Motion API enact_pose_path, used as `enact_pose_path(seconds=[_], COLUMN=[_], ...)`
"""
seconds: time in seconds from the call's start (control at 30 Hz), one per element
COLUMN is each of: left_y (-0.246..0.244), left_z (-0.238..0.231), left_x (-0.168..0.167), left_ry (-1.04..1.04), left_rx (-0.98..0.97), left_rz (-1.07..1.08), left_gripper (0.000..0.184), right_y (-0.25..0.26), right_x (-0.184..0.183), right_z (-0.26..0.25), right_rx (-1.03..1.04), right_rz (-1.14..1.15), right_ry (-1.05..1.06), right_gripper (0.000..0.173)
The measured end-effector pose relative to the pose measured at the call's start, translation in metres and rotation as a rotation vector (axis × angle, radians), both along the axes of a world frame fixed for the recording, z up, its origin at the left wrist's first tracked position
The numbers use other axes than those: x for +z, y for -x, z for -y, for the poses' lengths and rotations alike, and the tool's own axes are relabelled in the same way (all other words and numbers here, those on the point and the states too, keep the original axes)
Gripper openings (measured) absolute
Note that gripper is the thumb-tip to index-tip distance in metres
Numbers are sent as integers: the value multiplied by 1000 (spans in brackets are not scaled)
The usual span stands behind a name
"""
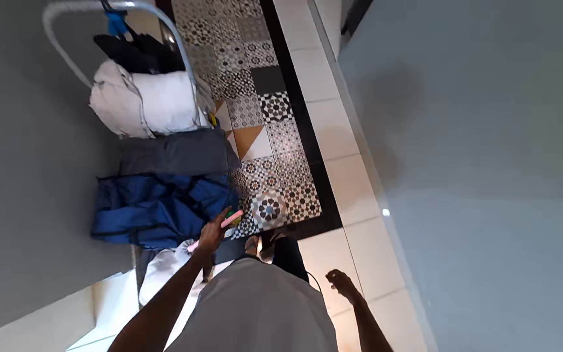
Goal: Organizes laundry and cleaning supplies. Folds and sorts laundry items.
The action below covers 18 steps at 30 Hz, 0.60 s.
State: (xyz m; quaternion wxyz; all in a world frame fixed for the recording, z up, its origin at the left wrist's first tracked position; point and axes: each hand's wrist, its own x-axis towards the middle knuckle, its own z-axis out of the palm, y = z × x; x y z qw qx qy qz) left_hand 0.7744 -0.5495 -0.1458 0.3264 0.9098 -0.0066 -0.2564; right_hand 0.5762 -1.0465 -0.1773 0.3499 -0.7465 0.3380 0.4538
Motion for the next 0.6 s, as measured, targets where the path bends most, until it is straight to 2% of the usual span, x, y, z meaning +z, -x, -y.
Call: enact_pose_path(seconds=[0.17, 0.3, 0.37, 0.47, 0.53, 0.6], left_y=[-136, -241, -297, -367, -421, -469], left_z=[60, 111, 129, 154, 165, 172], left_x=[-7, 19, 46, 82, 102, 109], left_ry=[148, 150, 164, 199, 262, 342], left_rx=[261, 501, 584, 671, 700, 684], left_rz=[211, 260, 246, 312, 417, 508], left_gripper=[61, 63, 61, 53, 51, 46], right_y=[-150, -330, -431, -581, -684, -763], right_x=[-28, -40, -34, -7, 15, 38], right_z=[69, 104, 105, 94, 70, 36], right_rx=[7, 97, 121, 250, 322, 363], right_rz=[20, 90, 181, 178, 223, 255], right_ry=[28, -5, -67, -80, -156, -304], right_gripper=[36, 40, 40, 42, 42, 41])
